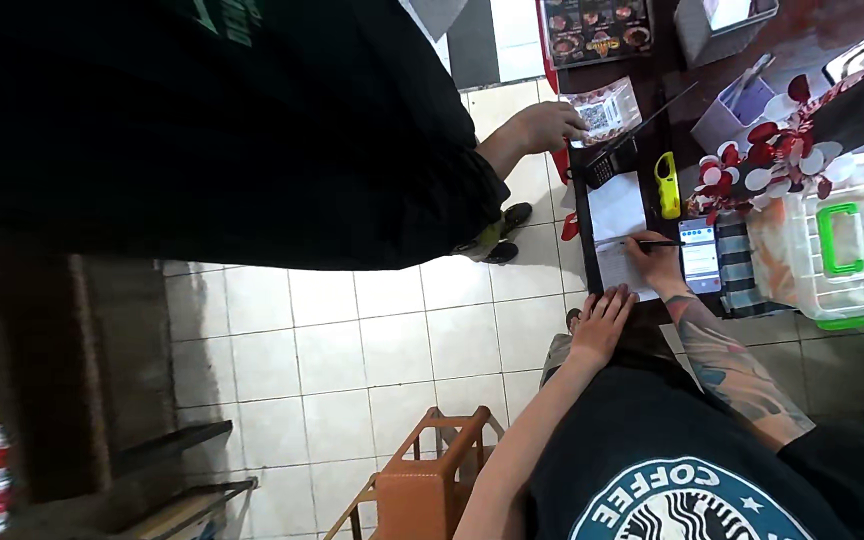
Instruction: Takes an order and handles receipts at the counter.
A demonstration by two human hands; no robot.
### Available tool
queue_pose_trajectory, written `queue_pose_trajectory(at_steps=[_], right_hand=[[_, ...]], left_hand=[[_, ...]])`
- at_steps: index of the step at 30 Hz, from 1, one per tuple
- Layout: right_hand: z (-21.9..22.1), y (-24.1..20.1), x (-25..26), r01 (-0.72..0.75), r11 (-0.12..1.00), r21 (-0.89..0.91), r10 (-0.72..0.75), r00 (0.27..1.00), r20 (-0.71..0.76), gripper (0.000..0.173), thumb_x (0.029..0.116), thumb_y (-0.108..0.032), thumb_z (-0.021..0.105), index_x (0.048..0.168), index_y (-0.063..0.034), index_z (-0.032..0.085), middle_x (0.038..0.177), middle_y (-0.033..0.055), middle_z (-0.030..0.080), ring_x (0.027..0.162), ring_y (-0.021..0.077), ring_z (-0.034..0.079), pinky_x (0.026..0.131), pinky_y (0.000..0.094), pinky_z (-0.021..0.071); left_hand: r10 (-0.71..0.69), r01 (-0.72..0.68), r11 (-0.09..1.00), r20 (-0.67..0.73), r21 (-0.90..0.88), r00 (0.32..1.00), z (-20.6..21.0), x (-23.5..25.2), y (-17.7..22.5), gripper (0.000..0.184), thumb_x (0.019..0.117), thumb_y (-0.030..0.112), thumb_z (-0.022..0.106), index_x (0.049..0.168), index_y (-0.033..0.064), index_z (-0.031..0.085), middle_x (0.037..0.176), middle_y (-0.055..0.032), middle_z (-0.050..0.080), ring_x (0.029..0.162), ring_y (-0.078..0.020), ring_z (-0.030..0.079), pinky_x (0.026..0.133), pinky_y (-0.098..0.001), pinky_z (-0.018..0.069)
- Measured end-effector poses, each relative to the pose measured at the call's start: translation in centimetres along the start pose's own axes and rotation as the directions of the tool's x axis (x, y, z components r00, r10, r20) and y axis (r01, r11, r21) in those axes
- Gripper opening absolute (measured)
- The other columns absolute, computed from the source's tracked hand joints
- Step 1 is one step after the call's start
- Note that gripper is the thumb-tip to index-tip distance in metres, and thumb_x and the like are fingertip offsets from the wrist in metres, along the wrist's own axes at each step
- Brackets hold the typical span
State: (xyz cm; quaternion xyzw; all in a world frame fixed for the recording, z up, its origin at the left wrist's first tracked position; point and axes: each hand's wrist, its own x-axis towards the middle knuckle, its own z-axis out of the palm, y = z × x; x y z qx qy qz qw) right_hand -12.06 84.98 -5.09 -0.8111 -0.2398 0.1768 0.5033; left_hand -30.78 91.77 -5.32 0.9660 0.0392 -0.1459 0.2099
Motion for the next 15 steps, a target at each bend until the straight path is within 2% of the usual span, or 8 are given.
queue_pose_trajectory(at_steps=[2, 5, 7, 9, 11, 13, 14, 15], right_hand=[[-0.3, -0.4, -0.7, 0.024, 0.997, -0.078, -0.023, 0.999, 0.024, 0.016, 0.1011, -0.020, 0.065, 0.108, -0.0070, 0.072, 0.104, 0.0098, 0.072, 0.088, 0.0166, 0.069, 0.081, 0.0380, 0.0592], [-0.5, -1.1, 0.0, 0.015, 0.993, -0.116, -0.010, 0.999, 0.037, 0.019, 0.1007, -0.018, 0.066, 0.109, -0.0021, 0.073, 0.108, 0.0144, 0.073, 0.096, 0.0225, 0.071, 0.090, 0.0439, 0.0579], [-0.5, -1.4, 0.6, -0.011, 0.996, -0.090, 0.016, 0.999, 0.050, 0.020, 0.0997, -0.018, 0.067, 0.109, -0.0014, 0.074, 0.107, 0.0142, 0.073, 0.097, 0.0217, 0.071, 0.093, 0.0440, 0.0572], [-1.0, -1.4, 0.6, -0.041, 0.997, -0.065, 0.044, 0.997, 0.056, 0.023, 0.1010, -0.024, 0.065, 0.112, -0.0048, 0.073, 0.109, 0.0122, 0.073, 0.099, 0.0196, 0.070, 0.094, 0.0431, 0.0562], [-2.5, -2.4, 0.1, -0.058, 0.991, -0.118, 0.067, 0.995, 0.067, 0.029, 0.1014, -0.030, 0.063, 0.114, -0.0051, 0.073, 0.106, 0.0134, 0.073, 0.097, 0.0206, 0.070, 0.092, 0.0436, 0.0565], [-5.0, -3.8, -0.9, -0.123, 0.948, -0.295, 0.179, 0.969, 0.172, 0.036, 0.1001, -0.035, 0.063, 0.112, -0.0014, 0.072, 0.098, 0.0190, 0.072, 0.093, 0.0314, 0.070, 0.087, 0.0547, 0.0553], [-6.2, -4.2, -1.2, -0.156, 0.907, -0.390, 0.263, 0.935, 0.237, 0.040, 0.0998, -0.038, 0.062, 0.107, 0.0010, 0.071, 0.095, 0.0223, 0.070, 0.092, 0.0377, 0.069, 0.086, 0.0607, 0.0529], [-7.2, -4.5, -1.5, -0.177, 0.865, -0.469, 0.341, 0.894, 0.292, 0.045, 0.0998, -0.040, 0.062, 0.102, 0.0042, 0.069, 0.093, 0.0260, 0.068, 0.093, 0.0431, 0.067, 0.085, 0.0651, 0.0507]], left_hand=[[0.004, -0.004, 1.000, -0.018, 0.007, 1.000, 0.0, 0.0, 0.1, 0.083, 0.0922, 0.003, 0.063, 0.164, 0.0210, 0.025, 0.171, -0.0021, 0.020, 0.157, -0.0267, 0.022, 0.123, -0.0595, 0.0200], [0.001, 0.000, 1.000, -0.081, 0.017, 0.997, -0.1, 0.0, 0.3, 0.075, 0.0959, 0.012, 0.062, 0.163, 0.0211, 0.029, 0.170, -0.0020, 0.027, 0.155, -0.0266, 0.027, 0.122, -0.0582, 0.0247], [-0.011, 0.012, 1.000, -0.087, 0.013, 0.996, -0.3, -0.2, 0.3, 0.071, 0.0986, 0.017, 0.061, 0.163, 0.0222, 0.030, 0.169, -0.0006, 0.027, 0.155, -0.0248, 0.027, 0.123, -0.0565, 0.0235], [-0.010, 0.009, 1.000, -0.056, -0.007, 0.998, -0.9, -0.3, 0.2, 0.071, 0.1007, 0.026, 0.061, 0.164, 0.0219, 0.028, 0.171, -0.0007, 0.024, 0.156, -0.0240, 0.024, 0.124, -0.0557, 0.0207], [0.012, -0.014, 0.998, -0.033, -0.054, 0.999, -1.7, -0.4, -0.1, 0.078, 0.0958, 0.030, 0.068, 0.163, 0.0210, 0.030, 0.171, -0.0026, 0.024, 0.156, -0.0249, 0.024, 0.125, -0.0561, 0.0188], [0.023, -0.024, 0.996, -0.012, -0.089, 1.000, -2.8, -0.3, -0.3, 0.081, 0.0927, 0.041, 0.071, 0.162, 0.0225, 0.033, 0.169, -0.0021, 0.027, 0.154, -0.0242, 0.028, 0.124, -0.0556, 0.0192], [0.014, -0.016, 0.995, -0.015, -0.103, 1.000, -3.5, 0.0, -0.2, 0.073, 0.0961, 0.050, 0.064, 0.159, 0.0232, 0.039, 0.167, -0.0014, 0.033, 0.152, -0.0235, 0.032, 0.124, -0.0551, 0.0221], [0.002, -0.005, 0.993, -0.018, -0.118, 1.000, -4.3, 0.3, 0.0, 0.064, 0.1000, 0.053, 0.057, 0.155, 0.0225, 0.046, 0.163, -0.0013, 0.039, 0.149, -0.0237, 0.038, 0.122, -0.0547, 0.0253]])
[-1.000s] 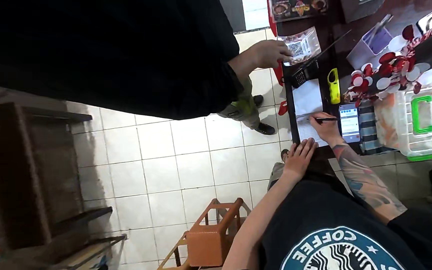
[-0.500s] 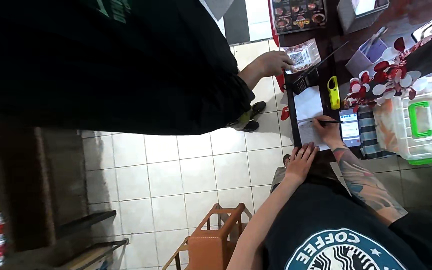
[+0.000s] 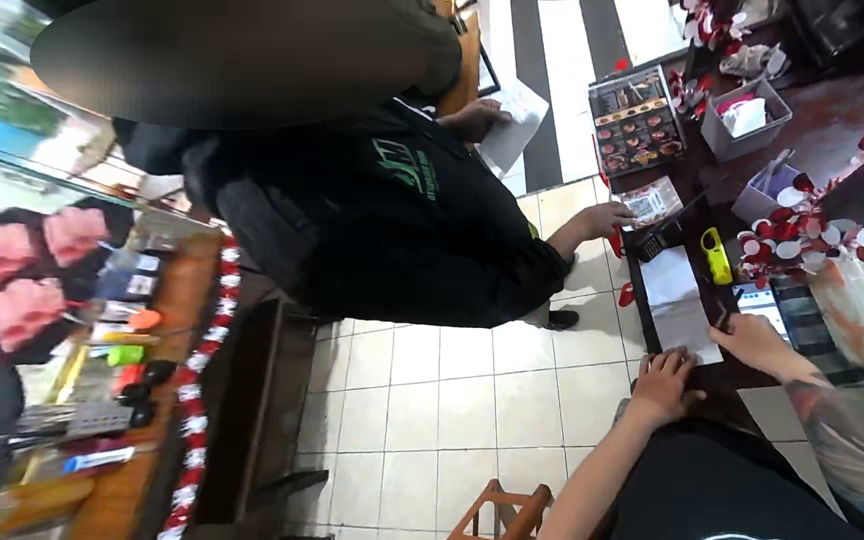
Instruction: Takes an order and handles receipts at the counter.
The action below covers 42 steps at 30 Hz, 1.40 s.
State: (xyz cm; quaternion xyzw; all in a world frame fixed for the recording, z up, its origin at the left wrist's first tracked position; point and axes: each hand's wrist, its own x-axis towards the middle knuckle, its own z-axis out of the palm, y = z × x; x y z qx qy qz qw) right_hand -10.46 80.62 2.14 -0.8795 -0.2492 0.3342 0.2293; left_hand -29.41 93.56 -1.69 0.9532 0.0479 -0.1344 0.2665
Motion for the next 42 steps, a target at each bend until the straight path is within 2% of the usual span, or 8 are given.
queue_pose_trajectory(at_steps=[3, 8, 11, 16, 26, 34, 39, 42], right_hand=[[-0.3, 1.2, -1.0, -0.043, 0.987, -0.156, 0.068, 0.985, 0.156, 0.052, 0.1007, -0.045, 0.061, 0.092, 0.0054, 0.068, 0.093, 0.0282, 0.067, 0.095, 0.0467, 0.066, 0.083, 0.0668, 0.0502], [-0.6, 0.4, -1.5, -0.086, 0.972, -0.221, 0.131, 0.971, 0.198, 0.063, 0.1026, -0.055, 0.052, 0.101, 0.0057, 0.069, 0.104, 0.0302, 0.067, 0.104, 0.0476, 0.065, 0.089, 0.0668, 0.0505], [-1.5, -1.2, -3.2, 0.005, 0.987, -0.160, 0.015, 0.992, 0.124, 0.057, 0.1070, -0.051, 0.044, 0.119, -0.0004, 0.067, 0.107, 0.0265, 0.069, 0.106, 0.0453, 0.067, 0.092, 0.0657, 0.0505], [1.0, 1.0, -5.3, 0.311, 0.949, -0.044, -0.314, 0.938, -0.147, 0.038, 0.1050, -0.034, 0.058, 0.136, -0.0124, 0.063, 0.117, 0.0105, 0.070, 0.103, 0.0259, 0.069, 0.092, 0.0499, 0.0566], [3.2, 2.1, -5.2, 0.534, 0.792, -0.295, -0.594, 0.786, -0.171, 0.034, 0.1012, -0.023, 0.064, 0.135, -0.0167, 0.066, 0.139, 0.0007, 0.064, 0.136, 0.0208, 0.053, 0.116, 0.0453, 0.0402], [3.8, 1.1, -3.4, 0.616, 0.671, -0.413, -0.731, 0.641, -0.233, 0.024, 0.1005, -0.011, 0.062, 0.120, -0.0170, 0.075, 0.099, 0.0048, 0.074, 0.101, 0.0217, 0.069, 0.101, 0.0425, 0.0499], [4.7, 2.4, -2.6, 0.566, 0.705, -0.427, -0.703, 0.640, -0.311, 0.021, 0.1009, -0.022, 0.064, 0.117, -0.0174, 0.076, 0.100, 0.0029, 0.076, 0.101, 0.0206, 0.070, 0.101, 0.0413, 0.0508], [5.2, 2.5, -2.5, 0.529, 0.768, -0.361, -0.640, 0.668, -0.379, 0.023, 0.1024, -0.031, 0.063, 0.111, -0.0165, 0.078, 0.104, 0.0022, 0.076, 0.106, 0.0191, 0.070, 0.100, 0.0412, 0.0528]], left_hand=[[0.085, -0.083, 0.996, -0.079, 0.030, 0.993, -1.0, 1.2, -0.6, 0.036, 0.1037, 0.030, 0.056, 0.134, 0.0153, 0.067, 0.145, -0.0056, 0.060, 0.134, -0.0266, 0.054, 0.117, -0.0498, 0.0362], [0.322, -0.306, 0.936, -0.070, 0.176, 0.944, -1.8, 2.3, -2.4, 0.031, 0.1014, 0.017, 0.059, 0.129, 0.0077, 0.068, 0.136, -0.0120, 0.065, 0.129, -0.0309, 0.059, 0.113, -0.0455, 0.0443], [0.398, -0.355, 0.896, -0.128, 0.268, 0.908, -2.0, 1.6, -2.5, 0.029, 0.0999, 0.007, 0.056, 0.126, 0.0038, 0.069, 0.129, -0.0137, 0.070, 0.122, -0.0320, 0.065, 0.104, -0.0461, 0.0522], [0.487, -0.443, 0.856, -0.130, 0.266, 0.864, -1.7, 0.8, -2.7, 0.043, 0.0957, -0.002, 0.060, 0.138, 0.0074, 0.062, 0.121, -0.0163, 0.072, 0.116, -0.0314, 0.069, 0.099, -0.0446, 0.0566], [0.147, -0.161, 0.983, -0.149, -0.084, 0.978, -4.2, 1.8, -1.7, 0.033, 0.1005, 0.012, 0.062, 0.133, 0.0120, 0.065, 0.091, -0.0099, 0.076, 0.086, -0.0297, 0.074, 0.080, -0.0527, 0.0591], [0.065, -0.061, 0.889, -0.007, -0.455, 0.998, -8.4, 4.4, -2.9, 0.035, 0.0937, 0.016, 0.074, 0.128, 0.0099, 0.068, 0.093, -0.0057, 0.078, 0.086, -0.0213, 0.074, 0.086, -0.0520, 0.0581], [0.031, -0.079, 0.982, -0.267, -0.170, 0.963, -8.6, 8.3, -6.7, 0.026, 0.1040, 0.008, 0.052, 0.121, 0.0067, 0.072, 0.122, -0.0125, 0.071, 0.122, -0.0301, 0.064, 0.108, -0.0503, 0.0486], [0.077, -0.101, 0.992, -0.254, -0.081, 0.964, -8.4, 10.1, -8.5, 0.020, 0.0994, 0.004, 0.058, 0.106, 0.0060, 0.077, 0.114, -0.0124, 0.073, 0.117, -0.0315, 0.065, 0.103, -0.0497, 0.0512]])
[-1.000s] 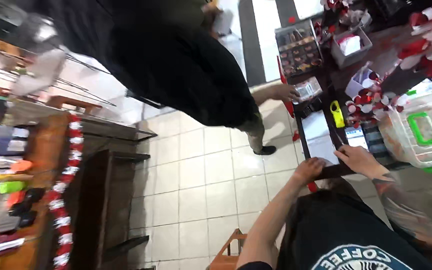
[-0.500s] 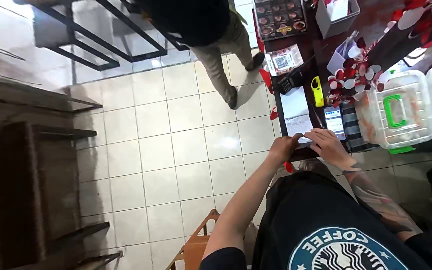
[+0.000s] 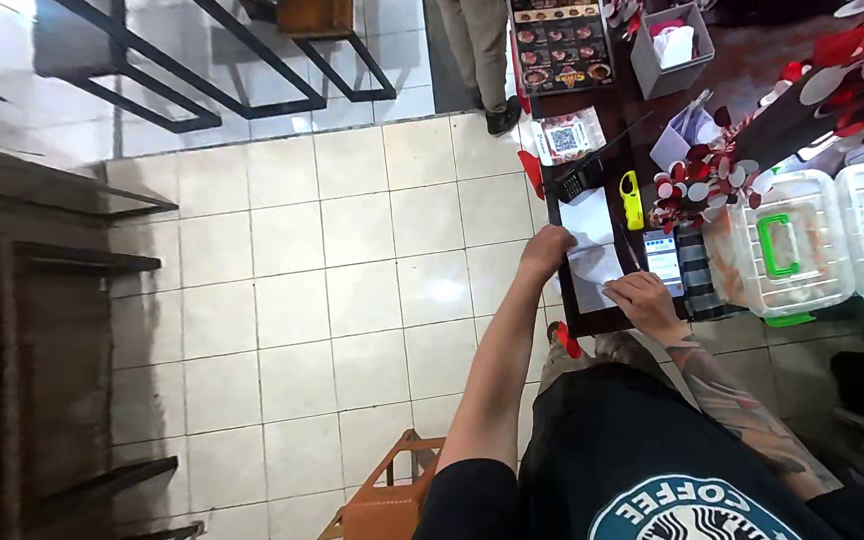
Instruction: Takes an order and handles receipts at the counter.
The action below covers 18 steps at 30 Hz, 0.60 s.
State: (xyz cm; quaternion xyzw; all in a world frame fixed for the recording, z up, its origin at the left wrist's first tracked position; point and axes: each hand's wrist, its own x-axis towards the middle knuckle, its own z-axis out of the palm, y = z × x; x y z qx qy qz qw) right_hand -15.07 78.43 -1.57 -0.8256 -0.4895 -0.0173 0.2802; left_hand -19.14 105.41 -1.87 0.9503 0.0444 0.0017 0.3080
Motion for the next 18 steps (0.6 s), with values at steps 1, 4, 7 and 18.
queue_pose_trajectory(at_steps=[1, 4, 7, 18], right_hand=[[0.1, -0.1, -0.1, -0.081, 0.995, 0.055, 0.081, 0.997, -0.010, 0.023, 0.1020, -0.032, 0.064, 0.108, -0.0159, 0.079, 0.105, 0.0024, 0.075, 0.107, 0.0188, 0.069, 0.101, 0.0407, 0.0528], [0.3, -0.5, 0.1, -0.394, 0.864, 0.314, 0.418, 0.908, -0.009, 0.025, 0.0998, -0.031, 0.068, 0.104, -0.0079, 0.078, 0.109, 0.0086, 0.072, 0.113, 0.0233, 0.064, 0.101, 0.0422, 0.0521], [-0.8, -0.8, 1.0, -0.518, 0.725, 0.454, 0.589, 0.808, -0.020, 0.027, 0.0988, -0.030, 0.069, 0.103, -0.0044, 0.075, 0.114, 0.0115, 0.067, 0.118, 0.0252, 0.060, 0.102, 0.0433, 0.0513], [-11.6, -0.2, 0.5, 0.023, 0.974, 0.224, 0.099, 0.851, -0.516, 0.011, 0.0936, -0.016, 0.075, 0.102, -0.0121, 0.080, 0.104, 0.0054, 0.074, 0.107, 0.0193, 0.067, 0.099, 0.0415, 0.0535]], left_hand=[[0.034, -0.034, 0.999, -0.004, -0.008, 0.999, 0.2, 0.4, -0.5, 0.019, 0.0970, 0.001, 0.060, 0.101, 0.0052, 0.078, 0.108, -0.0129, 0.073, 0.112, -0.0320, 0.067, 0.100, -0.0498, 0.0522], [0.110, -0.109, 0.993, 0.019, -0.034, 0.994, 0.0, 1.2, -1.1, 0.018, 0.0929, -0.005, 0.062, 0.094, 0.0044, 0.078, 0.102, -0.0136, 0.074, 0.106, -0.0329, 0.068, 0.096, -0.0516, 0.0536], [0.152, -0.152, 0.988, 0.047, -0.006, 0.987, 0.1, 1.1, -0.9, 0.018, 0.0930, -0.007, 0.060, 0.093, 0.0027, 0.076, 0.102, -0.0148, 0.072, 0.106, -0.0342, 0.067, 0.096, -0.0512, 0.0534], [-0.129, 0.065, 0.966, -0.246, -0.252, 0.961, 1.1, -1.3, 4.9, 0.022, 0.1011, 0.003, 0.054, 0.111, -0.0015, 0.073, 0.110, -0.0170, 0.071, 0.108, -0.0299, 0.067, 0.100, -0.0481, 0.0531]])
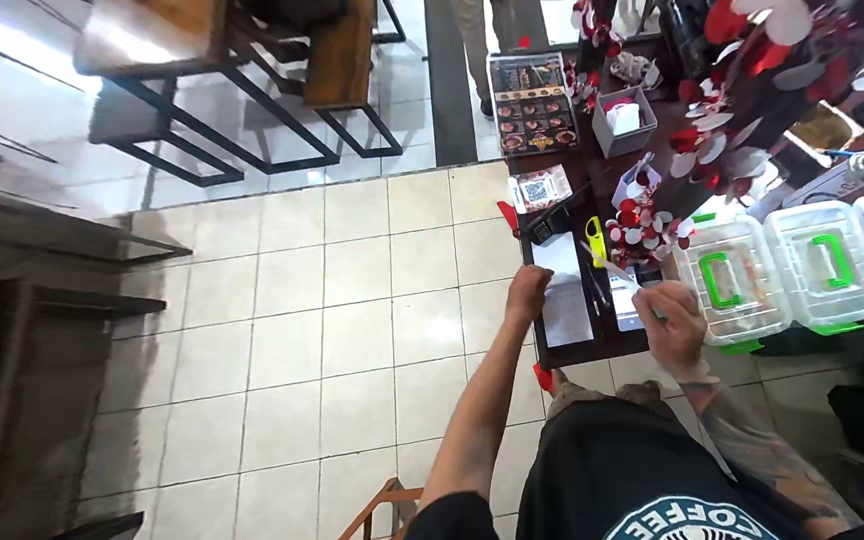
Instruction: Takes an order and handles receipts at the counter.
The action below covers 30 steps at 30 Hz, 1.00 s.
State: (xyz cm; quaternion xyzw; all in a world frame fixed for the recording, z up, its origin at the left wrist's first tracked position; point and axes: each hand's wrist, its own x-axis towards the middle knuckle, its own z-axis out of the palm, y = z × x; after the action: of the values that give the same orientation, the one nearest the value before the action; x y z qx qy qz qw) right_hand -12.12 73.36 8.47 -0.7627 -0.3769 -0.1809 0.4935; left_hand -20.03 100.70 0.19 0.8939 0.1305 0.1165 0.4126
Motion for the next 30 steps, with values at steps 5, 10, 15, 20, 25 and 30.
queue_pose_trajectory(at_steps=[5, 10, 15, 20, 25, 30], right_hand=[[-4.8, 1.2, -1.8, 0.487, 0.874, 0.000, -0.477, 0.856, 0.202, 0.023, 0.0995, -0.020, 0.068, 0.121, -0.0245, 0.071, 0.114, -0.0022, 0.070, 0.109, 0.0175, 0.059, 0.109, 0.0390, 0.0375], [-10.9, 5.0, -3.7, 0.608, 0.777, 0.161, -0.624, 0.713, 0.320, 0.029, 0.1016, -0.015, 0.064, 0.128, -0.0275, 0.070, 0.124, -0.0058, 0.069, 0.120, 0.0148, 0.057, 0.115, 0.0361, 0.0331], [-21.1, 9.7, -1.9, 0.263, 0.900, 0.347, -0.373, 0.876, 0.305, 0.063, 0.0916, -0.063, 0.066, 0.143, -0.0266, 0.059, 0.147, -0.0066, 0.058, 0.142, 0.0183, 0.044, 0.121, 0.0439, 0.0315], [-31.8, 12.3, 4.1, -0.113, 0.883, 0.456, -0.129, 0.875, 0.467, 0.057, 0.0965, -0.038, 0.072, 0.144, -0.0100, 0.056, 0.136, 0.0073, 0.065, 0.118, 0.0149, 0.064, 0.102, 0.0369, 0.0540], [-39.5, 12.7, 9.2, 0.157, 0.918, 0.363, -0.303, 0.870, 0.390, 0.020, 0.1022, -0.030, 0.065, 0.104, -0.0145, 0.077, 0.096, -0.0043, 0.076, 0.094, 0.0065, 0.070, 0.093, 0.0317, 0.0563], [-45.4, 10.3, 15.4, 0.489, 0.852, 0.187, -0.522, 0.821, 0.230, 0.020, 0.1042, -0.030, 0.061, 0.104, -0.0168, 0.076, 0.091, -0.0044, 0.075, 0.089, 0.0078, 0.070, 0.089, 0.0306, 0.0565]], left_hand=[[-0.162, 0.176, 0.266, 0.136, -0.948, 0.977, 1.9, -6.8, 13.5, 0.095, 0.0926, 0.081, 0.037, 0.154, 0.0090, 0.041, 0.137, -0.0127, 0.063, 0.119, -0.0247, 0.065, 0.100, -0.0443, 0.0550], [-0.475, 0.141, 0.409, -0.078, -0.901, 0.876, 6.7, -7.6, 22.1, 0.032, 0.1032, 0.009, 0.057, 0.129, -0.0088, 0.059, 0.106, -0.0171, 0.073, 0.094, -0.0231, 0.073, 0.087, -0.0421, 0.0618], [-0.359, 0.035, 0.659, -0.273, -0.752, 0.893, 13.9, -7.9, 29.8, 0.018, 0.0988, 0.008, 0.063, 0.112, -0.0033, 0.068, 0.093, -0.0086, 0.074, 0.084, -0.0161, 0.073, 0.078, -0.0354, 0.0627], [-0.117, -0.109, 0.814, -0.345, -0.570, 0.931, 19.2, -6.7, 39.0, 0.009, 0.0948, 0.007, 0.068, 0.101, 0.0036, 0.074, 0.084, -0.0015, 0.075, 0.074, -0.0097, 0.072, 0.070, -0.0288, 0.0626], [0.011, -0.223, 0.769, -0.337, -0.600, 0.942, 20.1, -4.0, 46.3, 0.008, 0.0950, 0.003, 0.067, 0.099, 0.0032, 0.074, 0.085, -0.0046, 0.076, 0.075, -0.0121, 0.073, 0.072, -0.0315, 0.0631], [0.202, -0.420, 0.788, -0.455, -0.450, 0.867, 17.9, -0.8, 52.8, 0.007, 0.0961, 0.007, 0.068, 0.099, 0.0059, 0.074, 0.087, -0.0020, 0.076, 0.077, -0.0110, 0.072, 0.075, -0.0300, 0.0625]])
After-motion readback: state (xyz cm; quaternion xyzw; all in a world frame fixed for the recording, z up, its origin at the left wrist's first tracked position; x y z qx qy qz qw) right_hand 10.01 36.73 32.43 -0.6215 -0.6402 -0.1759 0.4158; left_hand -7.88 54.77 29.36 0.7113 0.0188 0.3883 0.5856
